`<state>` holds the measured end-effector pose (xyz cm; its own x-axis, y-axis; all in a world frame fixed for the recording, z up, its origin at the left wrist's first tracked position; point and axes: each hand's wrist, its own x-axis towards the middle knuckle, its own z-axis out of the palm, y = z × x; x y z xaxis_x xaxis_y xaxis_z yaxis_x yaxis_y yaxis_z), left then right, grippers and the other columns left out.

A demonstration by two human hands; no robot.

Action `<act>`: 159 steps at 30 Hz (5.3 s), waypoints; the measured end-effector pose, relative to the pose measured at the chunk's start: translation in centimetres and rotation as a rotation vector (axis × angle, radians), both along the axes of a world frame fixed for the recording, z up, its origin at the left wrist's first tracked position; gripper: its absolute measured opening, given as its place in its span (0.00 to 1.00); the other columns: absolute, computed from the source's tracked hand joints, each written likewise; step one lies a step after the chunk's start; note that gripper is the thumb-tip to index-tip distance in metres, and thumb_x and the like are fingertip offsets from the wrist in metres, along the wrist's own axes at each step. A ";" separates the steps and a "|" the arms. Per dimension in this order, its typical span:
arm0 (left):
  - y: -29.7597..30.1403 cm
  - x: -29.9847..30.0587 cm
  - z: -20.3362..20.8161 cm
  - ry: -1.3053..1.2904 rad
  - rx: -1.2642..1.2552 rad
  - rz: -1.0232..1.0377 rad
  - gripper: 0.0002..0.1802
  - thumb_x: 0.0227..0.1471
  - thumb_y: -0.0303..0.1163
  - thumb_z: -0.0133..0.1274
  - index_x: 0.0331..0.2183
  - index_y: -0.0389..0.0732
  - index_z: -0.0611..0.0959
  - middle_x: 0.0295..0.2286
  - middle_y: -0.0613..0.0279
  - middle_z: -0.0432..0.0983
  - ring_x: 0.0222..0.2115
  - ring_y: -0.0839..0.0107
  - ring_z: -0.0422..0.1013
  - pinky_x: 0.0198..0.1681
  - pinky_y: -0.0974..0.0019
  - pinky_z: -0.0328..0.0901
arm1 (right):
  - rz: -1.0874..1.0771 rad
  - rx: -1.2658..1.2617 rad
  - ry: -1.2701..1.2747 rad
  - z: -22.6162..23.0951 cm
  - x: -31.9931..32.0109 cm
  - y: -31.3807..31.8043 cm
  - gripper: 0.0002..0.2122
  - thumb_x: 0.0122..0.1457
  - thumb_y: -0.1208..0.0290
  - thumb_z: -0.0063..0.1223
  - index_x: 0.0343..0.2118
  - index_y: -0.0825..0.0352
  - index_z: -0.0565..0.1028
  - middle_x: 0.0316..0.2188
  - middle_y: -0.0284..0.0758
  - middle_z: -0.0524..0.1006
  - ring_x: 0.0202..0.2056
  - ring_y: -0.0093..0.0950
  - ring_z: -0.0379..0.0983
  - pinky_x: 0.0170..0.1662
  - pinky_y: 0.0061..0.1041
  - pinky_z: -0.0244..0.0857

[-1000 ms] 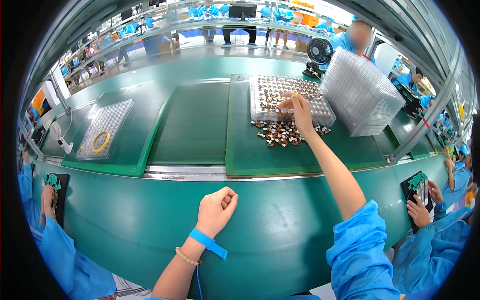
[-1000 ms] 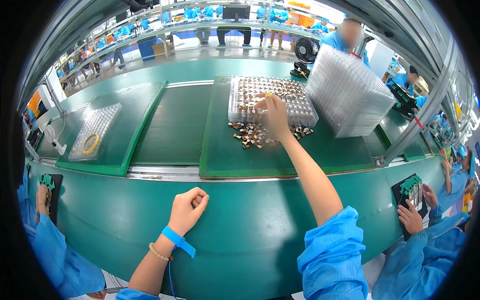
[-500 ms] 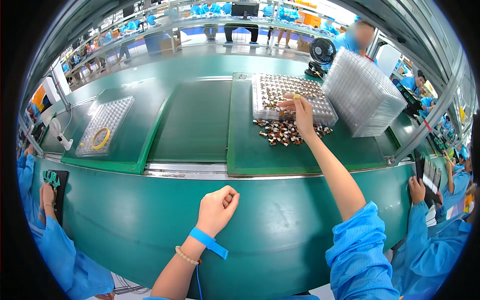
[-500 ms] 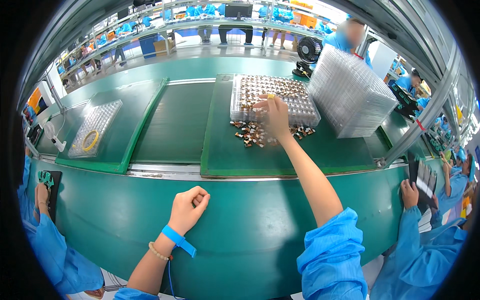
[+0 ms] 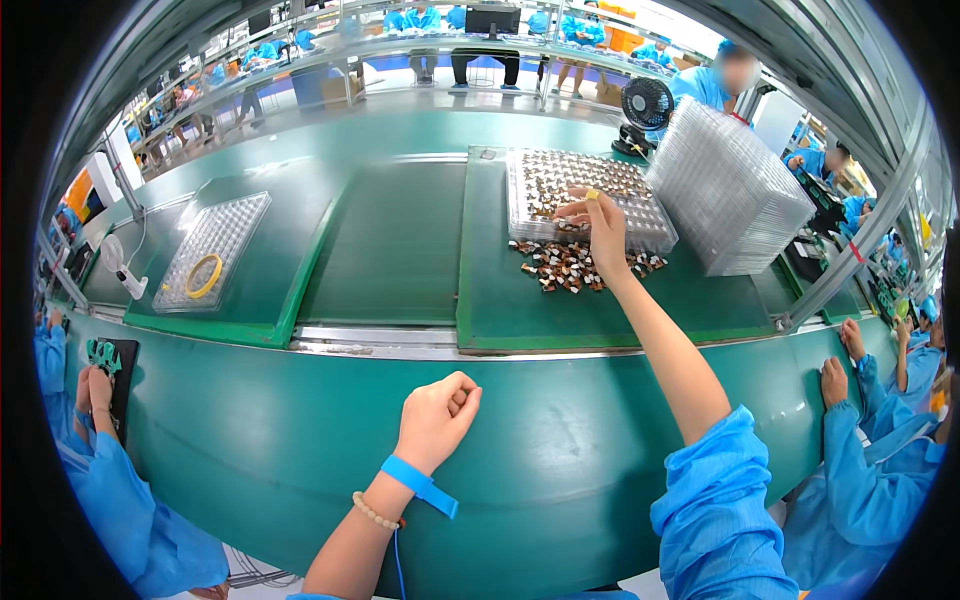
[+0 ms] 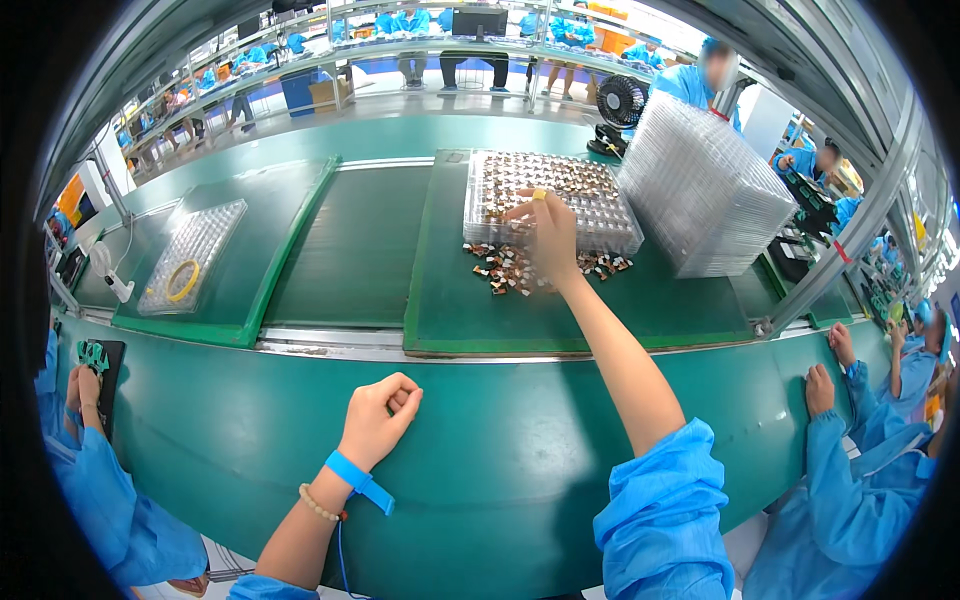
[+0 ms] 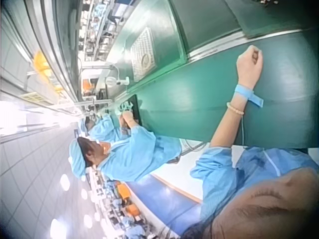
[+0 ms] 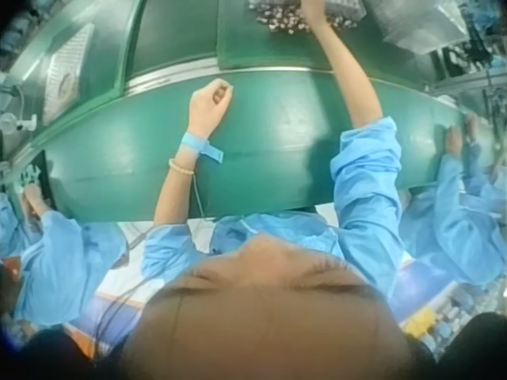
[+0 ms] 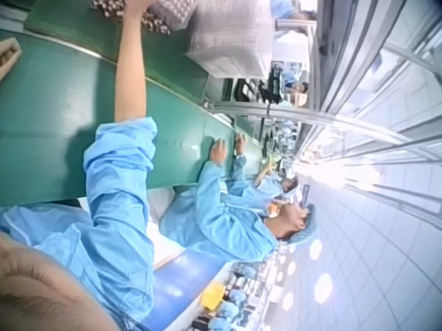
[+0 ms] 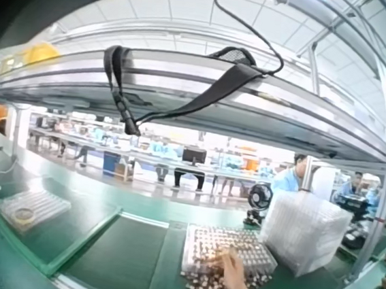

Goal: Assembling small electronic circuit boards by placing yellow plastic caps onto specific components.

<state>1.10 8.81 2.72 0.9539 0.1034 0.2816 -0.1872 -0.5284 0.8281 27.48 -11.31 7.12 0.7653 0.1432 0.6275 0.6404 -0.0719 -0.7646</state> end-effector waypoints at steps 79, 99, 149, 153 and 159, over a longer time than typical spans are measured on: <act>-0.2 -0.2 0.0 -0.041 0.030 -0.026 0.06 0.48 0.30 0.54 0.24 0.38 0.77 0.14 0.63 0.72 0.13 0.71 0.68 0.19 0.69 0.61 | -0.263 -0.412 -0.112 0.9 -0.5 -3.6 0.15 0.63 0.64 0.35 0.39 0.70 0.72 0.26 0.51 0.73 0.31 0.47 0.71 0.36 0.38 0.63; -0.3 -0.1 0.2 -0.003 0.050 -0.029 0.06 0.48 0.27 0.55 0.24 0.34 0.78 0.14 0.64 0.71 0.14 0.79 0.66 0.19 0.75 0.60 | -0.231 -0.449 -0.213 0.7 -4.0 -3.8 0.14 0.62 0.64 0.38 0.39 0.67 0.74 0.34 0.46 0.76 0.37 0.44 0.72 0.43 0.37 0.63; -1.3 -2.0 1.7 -0.076 0.297 -0.027 0.05 0.47 0.30 0.55 0.24 0.40 0.77 0.17 0.64 0.71 0.18 0.71 0.70 0.21 0.67 0.62 | -0.256 -0.521 -0.343 -2.2 -9.2 -7.5 0.03 0.49 0.74 0.56 0.27 0.66 0.76 0.26 0.35 0.75 0.34 0.35 0.71 0.38 0.31 0.63; -1.5 -4.8 5.6 -0.191 0.339 0.032 0.03 0.47 0.28 0.55 0.27 0.40 0.79 0.20 0.62 0.74 0.20 0.70 0.72 0.24 0.69 0.64 | -0.088 -0.632 -0.247 -2.4 -10.2 -5.5 0.05 0.48 0.73 0.57 0.29 0.64 0.77 0.26 0.34 0.72 0.34 0.35 0.70 0.41 0.33 0.62; 5.5 -12.2 9.7 -0.152 0.265 0.498 0.04 0.48 0.26 0.54 0.30 0.38 0.79 0.25 0.60 0.76 0.24 0.70 0.71 0.29 0.70 0.65 | -0.227 -0.811 -0.303 -2.7 -9.8 -5.0 0.07 0.47 0.72 0.57 0.31 0.61 0.76 0.29 0.33 0.71 0.38 0.34 0.69 0.43 0.34 0.62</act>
